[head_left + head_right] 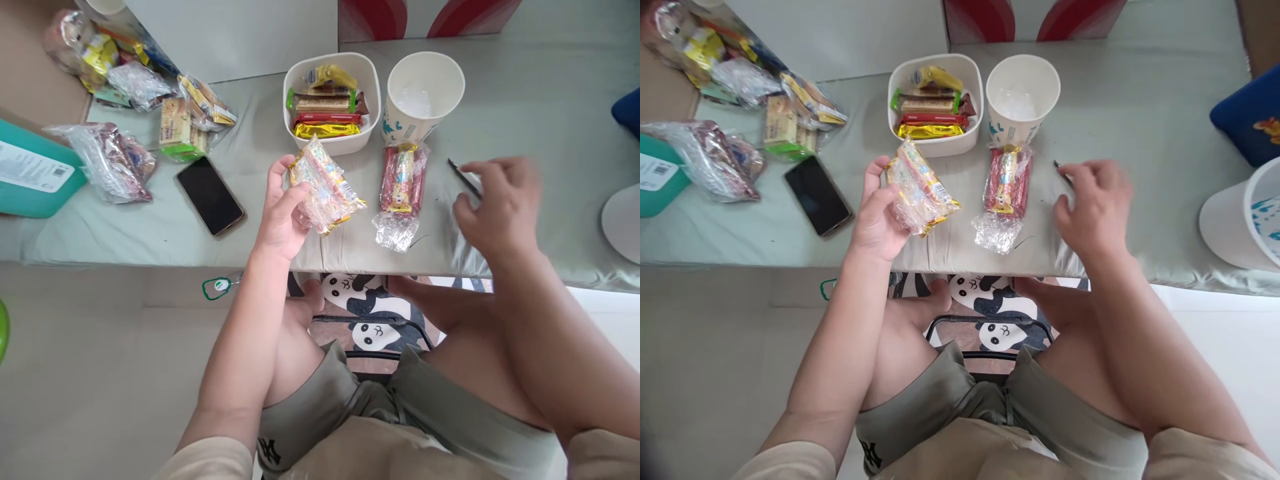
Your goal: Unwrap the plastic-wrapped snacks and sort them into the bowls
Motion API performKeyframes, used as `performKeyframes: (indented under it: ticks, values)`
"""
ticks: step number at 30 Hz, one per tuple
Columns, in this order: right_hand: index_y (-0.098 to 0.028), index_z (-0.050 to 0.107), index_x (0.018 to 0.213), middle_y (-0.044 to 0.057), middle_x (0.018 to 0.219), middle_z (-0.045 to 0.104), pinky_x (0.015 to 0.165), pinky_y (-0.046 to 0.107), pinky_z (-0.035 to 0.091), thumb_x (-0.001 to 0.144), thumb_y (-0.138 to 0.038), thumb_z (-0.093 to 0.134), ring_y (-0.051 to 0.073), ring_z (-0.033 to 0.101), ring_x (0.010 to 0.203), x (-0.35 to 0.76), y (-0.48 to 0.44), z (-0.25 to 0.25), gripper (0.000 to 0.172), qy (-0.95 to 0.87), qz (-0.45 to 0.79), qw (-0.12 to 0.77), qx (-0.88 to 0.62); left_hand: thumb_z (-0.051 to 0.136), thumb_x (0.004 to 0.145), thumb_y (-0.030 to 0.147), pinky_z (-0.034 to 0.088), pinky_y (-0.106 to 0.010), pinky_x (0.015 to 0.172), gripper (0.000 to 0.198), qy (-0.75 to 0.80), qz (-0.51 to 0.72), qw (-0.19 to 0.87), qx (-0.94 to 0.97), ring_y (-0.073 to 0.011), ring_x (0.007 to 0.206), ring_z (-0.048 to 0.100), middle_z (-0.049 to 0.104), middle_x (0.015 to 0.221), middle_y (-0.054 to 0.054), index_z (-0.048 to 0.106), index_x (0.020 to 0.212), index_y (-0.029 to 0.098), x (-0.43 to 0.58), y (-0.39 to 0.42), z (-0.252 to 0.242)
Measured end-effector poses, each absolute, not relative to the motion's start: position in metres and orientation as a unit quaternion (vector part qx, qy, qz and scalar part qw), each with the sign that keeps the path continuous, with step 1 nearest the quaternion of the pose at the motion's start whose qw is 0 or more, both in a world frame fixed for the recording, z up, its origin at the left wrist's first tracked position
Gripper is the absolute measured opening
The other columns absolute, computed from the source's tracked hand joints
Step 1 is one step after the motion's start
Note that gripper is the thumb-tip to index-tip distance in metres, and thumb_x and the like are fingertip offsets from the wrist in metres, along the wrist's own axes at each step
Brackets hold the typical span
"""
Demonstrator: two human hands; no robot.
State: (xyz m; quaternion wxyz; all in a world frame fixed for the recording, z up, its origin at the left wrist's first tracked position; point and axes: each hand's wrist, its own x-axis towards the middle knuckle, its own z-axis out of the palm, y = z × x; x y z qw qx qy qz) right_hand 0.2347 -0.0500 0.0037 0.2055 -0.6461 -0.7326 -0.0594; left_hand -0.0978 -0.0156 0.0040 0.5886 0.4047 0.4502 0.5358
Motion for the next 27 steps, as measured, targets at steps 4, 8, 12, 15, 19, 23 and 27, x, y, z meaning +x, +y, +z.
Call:
performKeyframes:
  ticks: [4, 8, 12, 15, 19, 23, 27]
  values:
    - [-0.028, 0.065, 0.133, 0.016, 0.140, 0.057, 0.101, 0.057, 0.046, 0.085, -0.021, 0.063, 0.039, 0.055, 0.128, 0.213, -0.058, 0.005, 0.049, -0.844, 0.031, 0.169, -0.508, 0.083, 0.073, 0.057, 0.058, -0.040, 0.088, 0.064, 0.440, 0.543, 0.588, 0.408, -0.0312, 0.125, 0.065, 0.064, 0.117, -0.003, 0.049, 0.122, 0.034, -0.100, -0.015, 0.001]
    - [-0.027, 0.073, 0.113, 0.012, 0.124, 0.065, 0.097, 0.051, 0.046, 0.091, -0.033, 0.065, 0.033, 0.061, 0.115, 0.197, -0.054, -0.001, 0.024, -0.830, 0.062, 0.223, -0.507, 0.085, 0.071, 0.055, 0.058, -0.036, 0.082, 0.066, 0.418, 0.539, 0.609, 0.405, -0.0284, 0.117, 0.068, 0.064, 0.116, -0.002, 0.049, 0.122, 0.035, -0.100, -0.016, 0.001]
    - [-0.024, 0.070, 0.096, 0.005, 0.081, 0.062, 0.071, 0.038, 0.047, 0.092, -0.036, 0.064, 0.021, 0.058, 0.072, 0.185, -0.042, -0.005, 0.014, -0.718, 0.122, 0.301, -0.616, 0.088, 0.069, 0.053, 0.057, -0.031, 0.073, 0.068, 0.409, 0.512, 0.640, 0.402, -0.0232, 0.099, 0.072, 0.065, 0.110, 0.000, 0.049, 0.122, 0.036, -0.087, -0.021, 0.003]
    - [-0.023, 0.065, 0.109, -0.001, 0.068, 0.055, 0.063, 0.036, 0.042, 0.089, -0.034, 0.064, 0.018, 0.049, 0.060, 0.177, -0.038, -0.003, 0.023, -0.639, 0.116, 0.306, -0.696, 0.092, 0.064, 0.048, 0.057, -0.029, 0.070, 0.072, 0.415, 0.469, 0.672, 0.396, -0.0194, 0.087, 0.071, 0.066, 0.103, 0.001, 0.050, 0.121, 0.036, -0.073, -0.030, 0.006]
    - [-0.022, 0.070, 0.102, 0.008, 0.083, 0.066, 0.062, 0.034, 0.034, 0.096, -0.026, 0.049, 0.022, 0.057, 0.075, 0.165, -0.046, 0.004, 0.022, -0.698, 0.035, 0.243, -0.673, 0.095, 0.060, 0.045, 0.060, -0.034, 0.080, 0.077, 0.414, 0.422, 0.679, 0.435, -0.0207, 0.091, 0.071, 0.066, 0.102, 0.000, 0.050, 0.122, 0.036, -0.062, -0.039, 0.004]
    - [-0.021, 0.077, 0.097, 0.010, 0.092, 0.072, 0.056, 0.034, 0.021, 0.097, -0.018, 0.044, 0.019, 0.058, 0.073, 0.156, -0.060, 0.014, 0.033, -0.743, 0.015, 0.165, -0.649, 0.091, 0.066, 0.037, 0.058, -0.042, 0.097, 0.077, 0.454, 0.375, 0.559, 0.584, -0.0254, 0.111, 0.067, 0.062, 0.122, -0.005, 0.049, 0.131, 0.034, -0.061, -0.044, -0.001]
    - [-0.025, 0.075, 0.114, 0.008, 0.094, 0.073, 0.053, 0.032, 0.019, 0.095, -0.023, 0.050, 0.018, 0.055, 0.063, 0.155, -0.074, 0.022, 0.031, -0.728, 0.020, 0.157, -0.668, 0.091, 0.062, 0.022, 0.046, -0.052, 0.117, 0.072, 0.537, 0.317, 0.301, 0.721, -0.0354, 0.143, 0.048, 0.043, 0.154, -0.012, 0.058, 0.126, 0.028, -0.065, -0.049, 0.001]
